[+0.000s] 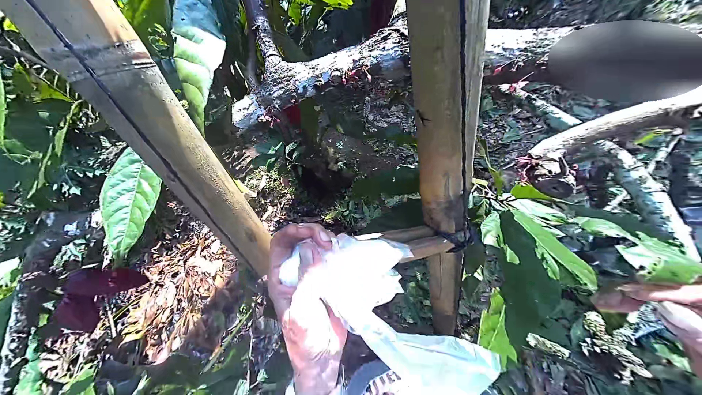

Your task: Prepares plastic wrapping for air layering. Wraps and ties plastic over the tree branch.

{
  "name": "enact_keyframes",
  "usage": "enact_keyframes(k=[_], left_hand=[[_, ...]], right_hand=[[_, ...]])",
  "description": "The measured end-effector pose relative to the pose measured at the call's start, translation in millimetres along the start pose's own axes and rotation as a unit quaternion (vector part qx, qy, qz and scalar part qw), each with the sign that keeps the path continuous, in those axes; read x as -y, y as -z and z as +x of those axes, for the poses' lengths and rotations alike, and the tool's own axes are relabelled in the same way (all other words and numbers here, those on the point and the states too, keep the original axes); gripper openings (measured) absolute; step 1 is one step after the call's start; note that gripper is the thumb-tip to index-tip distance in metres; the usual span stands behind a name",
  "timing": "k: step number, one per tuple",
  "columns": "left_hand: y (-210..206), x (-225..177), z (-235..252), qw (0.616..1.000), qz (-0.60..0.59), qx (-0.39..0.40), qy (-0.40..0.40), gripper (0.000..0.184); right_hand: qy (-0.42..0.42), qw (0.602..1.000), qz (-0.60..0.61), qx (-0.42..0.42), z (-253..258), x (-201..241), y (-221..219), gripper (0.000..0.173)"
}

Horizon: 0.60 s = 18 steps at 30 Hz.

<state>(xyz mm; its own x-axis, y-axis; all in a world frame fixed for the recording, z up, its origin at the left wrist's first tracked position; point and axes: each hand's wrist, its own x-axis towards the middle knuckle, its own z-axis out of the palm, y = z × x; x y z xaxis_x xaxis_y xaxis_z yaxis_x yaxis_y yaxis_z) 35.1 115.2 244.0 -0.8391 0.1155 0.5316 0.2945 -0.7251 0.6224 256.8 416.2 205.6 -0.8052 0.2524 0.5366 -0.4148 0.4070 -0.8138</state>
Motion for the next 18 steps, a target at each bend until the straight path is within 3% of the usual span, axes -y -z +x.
enact_keyframes(k=[7,12,14,17,18], left_hand=[[-10,11,-7,0.999,-0.026,-0.016,0.028,0.016],[-7,9,-18,0.989,-0.116,-0.026,0.087,0.018],[-3,7,-18,0.977,-0.188,-0.032,0.098,0.017],[3,2,-13,0.954,-0.281,0.002,0.108,0.014],[7,1,-11,0.947,-0.304,0.022,0.101,0.014]], right_hand=[[0.145,0.986,0.069,0.054,72,31,-113,0.035],[0.123,0.983,-0.077,0.112,92,18,-140,0.057],[0.112,0.983,-0.070,0.129,95,10,-146,0.051],[0.097,0.988,0.063,0.100,93,7,-156,0.020],[0.092,0.987,0.093,0.097,91,9,-158,0.017]])
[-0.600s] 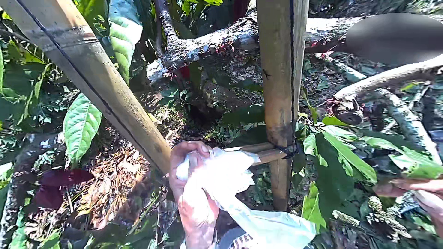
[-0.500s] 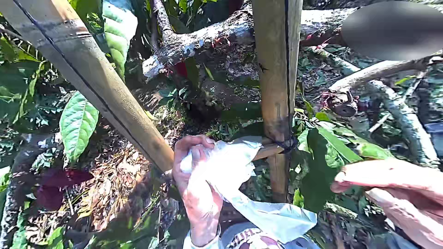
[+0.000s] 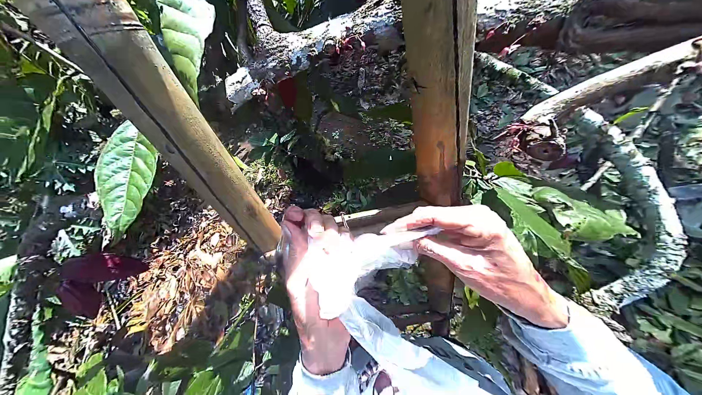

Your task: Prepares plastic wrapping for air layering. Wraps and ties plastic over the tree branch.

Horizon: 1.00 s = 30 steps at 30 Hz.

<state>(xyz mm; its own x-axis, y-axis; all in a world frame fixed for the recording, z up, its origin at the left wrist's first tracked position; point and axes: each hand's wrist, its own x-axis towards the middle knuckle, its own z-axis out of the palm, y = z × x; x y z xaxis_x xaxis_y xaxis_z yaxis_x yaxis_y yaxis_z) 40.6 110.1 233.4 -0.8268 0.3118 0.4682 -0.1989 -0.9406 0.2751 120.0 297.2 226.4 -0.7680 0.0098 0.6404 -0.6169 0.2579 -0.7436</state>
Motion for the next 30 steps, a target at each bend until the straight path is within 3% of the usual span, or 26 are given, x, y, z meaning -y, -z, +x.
enact_keyframes(k=[4,8,11,12,14,16,17,18,21,25,30], left_hand=[[-6,-9,0,0.999,-0.027,0.010,-0.026,0.011],[-10,-10,-6,0.999,0.000,-0.031,-0.031,0.024],[-14,-11,-8,0.994,0.063,-0.068,-0.057,0.033],[-16,-13,-8,0.989,0.103,-0.084,-0.069,0.035],[-18,-15,-10,0.974,0.174,-0.099,-0.107,0.036],[-18,-16,-14,0.951,0.242,-0.107,-0.158,0.034],[-17,-16,-15,0.936,0.280,-0.111,-0.184,0.033],[-17,-16,-17,0.920,0.318,-0.109,-0.202,0.032],[-17,-14,-18,0.895,0.366,-0.099,-0.236,0.033],[-10,-9,-15,0.868,0.400,-0.070,-0.285,0.029],[-2,-18,-13,0.837,0.456,-0.114,-0.281,0.032]], right_hand=[[-0.003,0.998,0.039,-0.042,2,5,-9,0.012],[-0.005,0.994,0.084,-0.070,9,10,-21,0.013],[-0.009,0.996,0.083,0.023,11,7,-27,0.056],[-0.006,0.998,0.057,0.023,11,6,-29,0.058],[-0.004,0.999,0.011,-0.045,12,12,-28,0.043],[0.017,0.992,-0.009,-0.127,15,26,-22,0.017],[0.026,0.992,-0.014,-0.120,16,32,-20,0.012],[0.025,0.996,-0.016,-0.083,16,36,-22,0.017],[0.004,0.999,-0.015,0.042,19,28,-43,0.052],[0.009,0.998,0.059,-0.024,29,19,-62,0.025],[0.034,0.997,0.053,-0.045,44,23,-46,0.023]])
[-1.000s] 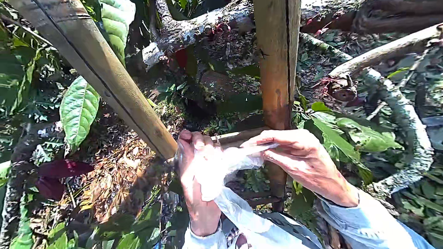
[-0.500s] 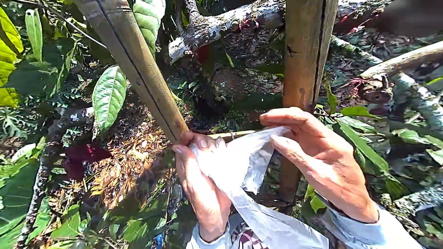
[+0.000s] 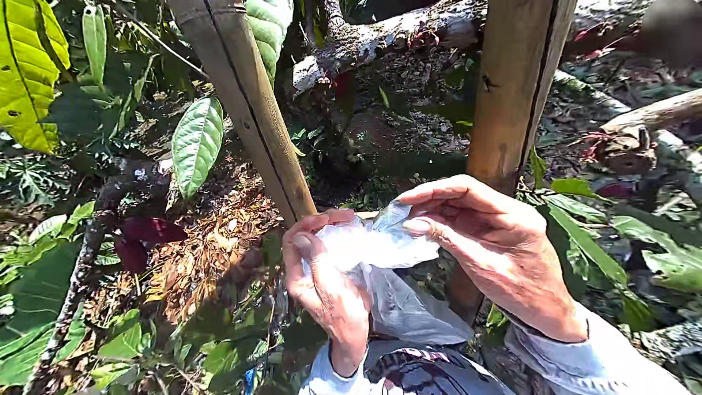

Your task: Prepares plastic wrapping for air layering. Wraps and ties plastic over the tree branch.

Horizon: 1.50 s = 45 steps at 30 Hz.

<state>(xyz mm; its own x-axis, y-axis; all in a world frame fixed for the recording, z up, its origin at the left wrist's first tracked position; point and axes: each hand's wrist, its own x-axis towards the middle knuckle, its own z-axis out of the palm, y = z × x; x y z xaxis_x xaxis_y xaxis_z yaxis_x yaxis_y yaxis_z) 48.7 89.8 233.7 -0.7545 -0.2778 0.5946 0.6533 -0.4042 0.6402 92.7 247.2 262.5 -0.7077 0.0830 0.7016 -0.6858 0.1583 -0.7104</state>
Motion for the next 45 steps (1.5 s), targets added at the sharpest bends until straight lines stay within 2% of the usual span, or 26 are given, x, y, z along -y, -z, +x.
enact_keyframes(k=[2,4,7,9,10,12,13,16,18,21,22,24,26,28,31,33,37,40,42,45], left_hand=[[-2,0,0,0.999,-0.003,-0.008,0.031,0.032],[-8,0,-7,0.995,-0.011,-0.039,0.091,0.033],[-9,3,-25,0.981,-0.009,-0.044,0.191,0.034],[-7,6,-30,0.978,-0.010,-0.029,0.207,0.035],[-2,7,-28,0.983,-0.011,-0.016,0.185,0.033],[20,4,-16,0.995,0.007,0.042,0.090,0.022],[33,-3,-5,0.995,0.046,0.074,0.040,0.017],[52,-31,15,0.974,0.181,0.126,-0.058,0.018],[51,-36,16,0.961,0.214,0.156,-0.077,0.029],[43,-25,9,0.959,0.196,0.191,-0.072,0.055],[40,-22,7,0.962,0.185,0.189,-0.068,0.058],[39,-20,5,0.969,0.176,0.155,-0.075,0.045],[45,-22,8,0.977,0.169,0.095,-0.091,0.022],[57,-28,14,0.977,0.184,0.054,-0.098,0.012],[75,-41,22,0.982,0.163,0.037,-0.082,0.011],[86,-47,23,0.992,0.113,0.035,-0.051,0.012],[109,-54,31,0.997,0.076,-0.012,-0.017,0.011],[126,-57,38,0.994,0.097,-0.046,-0.009,0.011],[135,-58,42,0.992,0.109,-0.064,-0.012,0.013],[145,-57,46,0.988,0.123,-0.089,-0.017,0.013]], right_hand=[[0.003,1.000,-0.009,-0.013,5,-1,0,0.021],[-0.007,0.999,0.005,-0.046,6,-5,-7,0.018],[-0.026,0.991,0.063,-0.112,-7,-11,-25,0.018],[-0.039,0.987,0.089,-0.127,-15,-16,-27,0.018],[-0.044,0.987,0.083,-0.130,-15,-16,-20,0.018],[-0.046,0.989,0.053,-0.128,-9,-10,0,0.019],[-0.046,0.991,0.034,-0.121,-6,-5,8,0.019],[-0.044,0.996,0.001,-0.073,2,1,11,0.016],[-0.061,0.997,0.012,-0.038,7,-3,-2,0.014],[-0.086,0.996,0.032,0.006,16,-6,-27,0.013],[-0.088,0.995,0.036,0.022,19,-6,-36,0.013],[-0.083,0.994,0.045,0.054,24,-8,-51,0.012],[-0.069,0.993,0.047,0.078,28,-12,-65,0.011],[-0.044,0.991,0.046,0.119,34,-13,-76,0.018],[-0.022,0.969,0.079,0.231,44,-12,-93,0.034],[-0.015,0.958,0.104,0.268,49,-13,-105,0.029],[-0.045,0.956,0.126,0.259,56,-18,-127,0.014],[-0.064,0.956,0.119,0.261,63,-25,-145,0.011],[-0.072,0.951,0.107,0.280,68,-30,-157,0.012],[-0.074,0.934,0.093,0.338,69,-37,-169,0.022]])
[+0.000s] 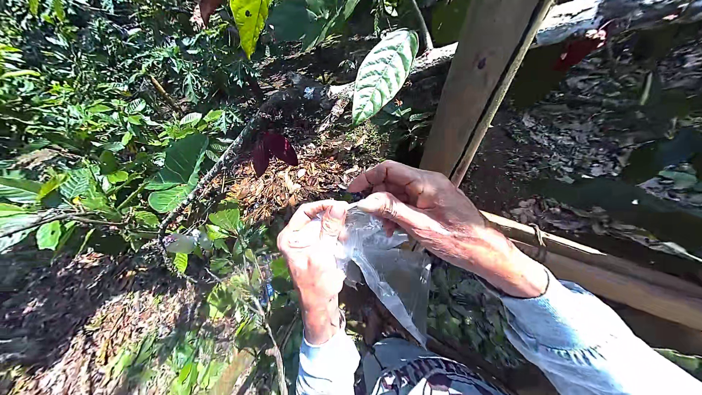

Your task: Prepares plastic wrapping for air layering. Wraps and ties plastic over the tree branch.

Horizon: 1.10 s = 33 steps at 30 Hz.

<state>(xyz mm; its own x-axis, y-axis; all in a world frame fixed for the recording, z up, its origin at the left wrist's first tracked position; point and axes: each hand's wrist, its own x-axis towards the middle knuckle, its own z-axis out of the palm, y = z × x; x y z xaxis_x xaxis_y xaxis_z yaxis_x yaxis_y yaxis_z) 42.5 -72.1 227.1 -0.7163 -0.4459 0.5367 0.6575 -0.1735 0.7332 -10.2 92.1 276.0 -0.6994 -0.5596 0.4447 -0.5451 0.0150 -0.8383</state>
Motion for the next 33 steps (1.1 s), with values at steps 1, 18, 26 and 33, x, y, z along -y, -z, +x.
enact_keyframes(k=[1,18,26,33], left_hand=[[2,2,1,1.000,0.007,-0.005,-0.003,0.013],[25,-1,-10,0.996,0.066,0.016,0.052,0.009],[31,-6,-17,0.997,-0.058,-0.033,0.044,0.009],[41,-2,-19,0.993,0.057,-0.098,-0.021,0.011]], right_hand=[[0.006,1.000,-0.005,0.023,1,-4,-2,0.025],[-0.041,0.999,0.015,-0.004,2,-26,-23,0.032],[-0.017,0.999,0.030,-0.010,-2,-14,-35,0.022],[0.014,0.998,0.063,-0.028,5,-23,-54,0.020]])
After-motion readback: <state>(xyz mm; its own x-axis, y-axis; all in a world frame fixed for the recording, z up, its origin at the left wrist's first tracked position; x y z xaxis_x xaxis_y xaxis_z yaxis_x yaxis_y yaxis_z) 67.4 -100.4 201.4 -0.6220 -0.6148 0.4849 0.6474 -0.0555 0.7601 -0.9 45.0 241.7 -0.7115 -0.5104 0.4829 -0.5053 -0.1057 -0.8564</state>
